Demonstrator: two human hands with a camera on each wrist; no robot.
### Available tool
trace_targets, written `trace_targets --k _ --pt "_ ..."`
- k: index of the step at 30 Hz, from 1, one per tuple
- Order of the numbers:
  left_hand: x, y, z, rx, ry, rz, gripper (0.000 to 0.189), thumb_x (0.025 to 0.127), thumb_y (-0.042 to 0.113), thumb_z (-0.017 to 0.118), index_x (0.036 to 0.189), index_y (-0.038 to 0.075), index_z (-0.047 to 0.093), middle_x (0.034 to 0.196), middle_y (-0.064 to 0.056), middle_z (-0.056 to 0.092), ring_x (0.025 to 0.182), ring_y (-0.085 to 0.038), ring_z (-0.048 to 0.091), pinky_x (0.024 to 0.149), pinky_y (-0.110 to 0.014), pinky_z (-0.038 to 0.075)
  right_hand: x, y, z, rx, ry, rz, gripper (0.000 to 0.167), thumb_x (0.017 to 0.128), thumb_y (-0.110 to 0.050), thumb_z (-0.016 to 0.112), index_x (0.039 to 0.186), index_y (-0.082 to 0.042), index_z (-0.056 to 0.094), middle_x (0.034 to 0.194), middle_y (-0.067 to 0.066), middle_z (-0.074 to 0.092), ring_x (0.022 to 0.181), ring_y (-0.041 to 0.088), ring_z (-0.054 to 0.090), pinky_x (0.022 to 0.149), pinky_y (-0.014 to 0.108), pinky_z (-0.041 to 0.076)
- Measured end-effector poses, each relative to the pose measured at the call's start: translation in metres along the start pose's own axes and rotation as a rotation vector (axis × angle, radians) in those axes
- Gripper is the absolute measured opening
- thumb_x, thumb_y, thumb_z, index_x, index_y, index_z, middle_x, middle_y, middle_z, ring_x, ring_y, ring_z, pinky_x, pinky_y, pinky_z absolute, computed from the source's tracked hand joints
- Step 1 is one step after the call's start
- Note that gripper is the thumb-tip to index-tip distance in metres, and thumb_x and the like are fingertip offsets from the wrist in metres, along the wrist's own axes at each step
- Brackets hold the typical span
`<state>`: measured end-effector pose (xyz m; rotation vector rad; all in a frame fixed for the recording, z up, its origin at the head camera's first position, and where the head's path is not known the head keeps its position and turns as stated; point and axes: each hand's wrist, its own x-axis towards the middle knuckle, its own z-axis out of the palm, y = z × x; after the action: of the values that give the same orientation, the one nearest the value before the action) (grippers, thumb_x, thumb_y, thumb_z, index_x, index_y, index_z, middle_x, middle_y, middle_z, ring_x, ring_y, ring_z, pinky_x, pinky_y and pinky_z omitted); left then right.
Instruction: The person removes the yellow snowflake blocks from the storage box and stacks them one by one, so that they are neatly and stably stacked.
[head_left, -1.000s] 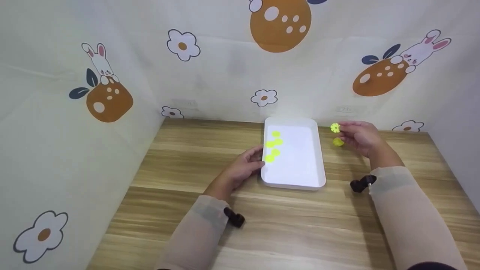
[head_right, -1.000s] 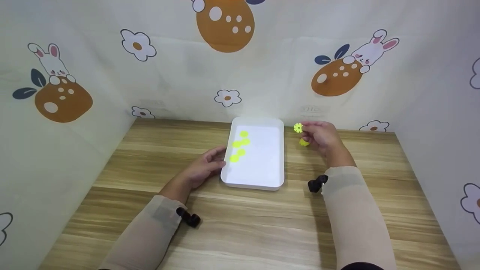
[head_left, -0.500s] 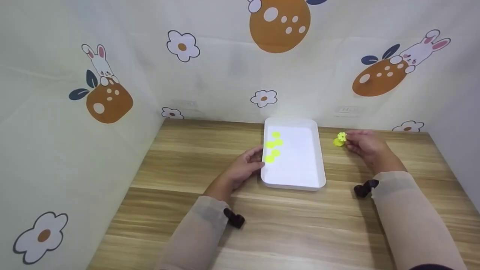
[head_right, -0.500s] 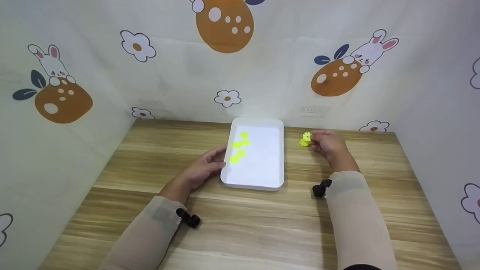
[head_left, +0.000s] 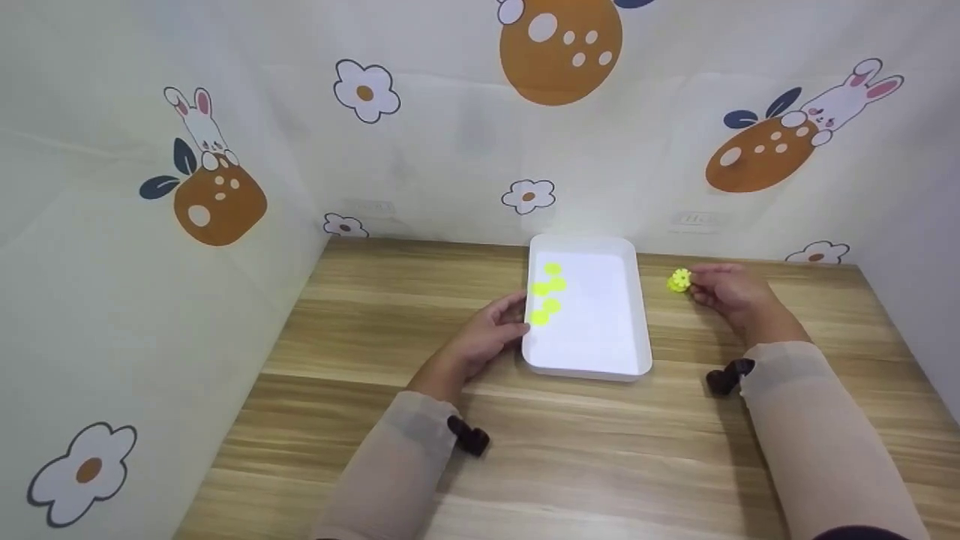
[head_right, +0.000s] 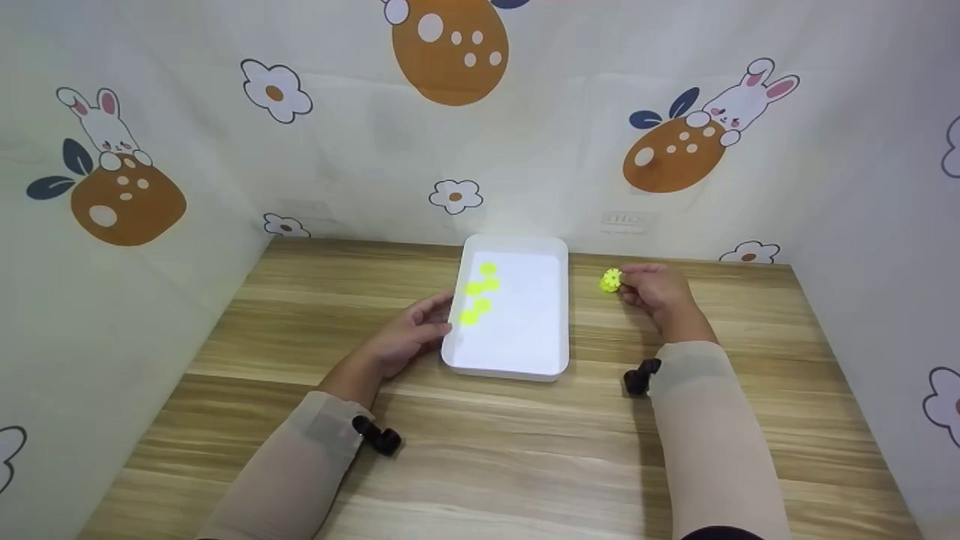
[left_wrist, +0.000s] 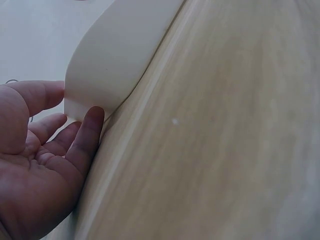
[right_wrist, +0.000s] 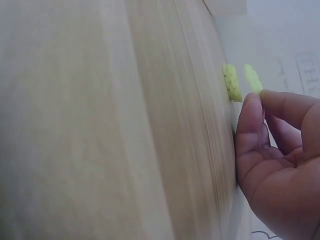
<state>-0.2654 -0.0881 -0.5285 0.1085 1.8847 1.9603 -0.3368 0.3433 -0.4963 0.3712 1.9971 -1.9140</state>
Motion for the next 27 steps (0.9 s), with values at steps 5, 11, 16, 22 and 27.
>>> trace_targets --k 5,11,16,22,27 --pt "-0.0006 -0.0009 -0.0007 -0.015 -0.020 0.011 0.068 0.103 0.002 0.065 0.165 0.010 0.040 0.169 -0.014 0.045 0.155 -0.031 0.047 0.125 -0.043 0.046 0.0004 -0.0004 0.0013 -0.001 0.018 0.017 0.016 0.106 -0.010 0.065 0.110 -0.016 0.079 0.089 -0.008 0.078 0.083 0.004 0.070 0.081 0.017 0.062" --pt "-0.0004 -0.0016 -0.0012 -0.030 -0.032 0.008 0.067 0.103 0.003 0.064 0.166 0.011 0.039 0.170 -0.014 0.043 0.156 -0.032 0.046 0.125 -0.044 0.046 0.0014 0.0002 0.0017 -0.005 0.028 0.017 0.013 0.106 -0.009 0.065 0.114 -0.012 0.075 0.089 -0.008 0.079 0.081 0.002 0.072 0.081 0.015 0.062" --pt "-0.0003 -0.0005 -0.0007 -0.006 -0.016 -0.006 0.068 0.103 0.004 0.065 0.165 0.013 0.041 0.170 -0.011 0.044 0.156 -0.030 0.046 0.127 -0.043 0.044 0.0014 0.0003 0.0016 -0.004 0.048 0.030 0.014 0.106 -0.009 0.065 0.109 -0.012 0.078 0.089 -0.008 0.079 0.081 0.002 0.072 0.083 0.016 0.062" --pt "-0.0006 0.0003 -0.0002 0.005 -0.009 -0.004 0.068 0.102 0.004 0.066 0.165 0.012 0.041 0.170 -0.012 0.045 0.155 -0.031 0.047 0.128 -0.044 0.043 0.0000 0.0003 0.0032 -0.036 0.091 0.044 0.022 0.106 -0.013 0.066 0.127 -0.007 0.071 0.092 -0.010 0.079 0.085 0.002 0.072 0.087 0.017 0.062" --pt "-0.0001 -0.0007 -0.0005 -0.012 -0.011 -0.002 0.067 0.103 0.003 0.066 0.165 0.012 0.041 0.168 -0.014 0.047 0.153 -0.031 0.049 0.127 -0.044 0.044 -0.0031 -0.0015 0.0068 -0.047 0.105 0.035 0.047 0.106 -0.013 0.066 0.150 -0.002 0.053 0.098 -0.012 0.077 0.091 0.003 0.071 0.092 0.020 0.062"
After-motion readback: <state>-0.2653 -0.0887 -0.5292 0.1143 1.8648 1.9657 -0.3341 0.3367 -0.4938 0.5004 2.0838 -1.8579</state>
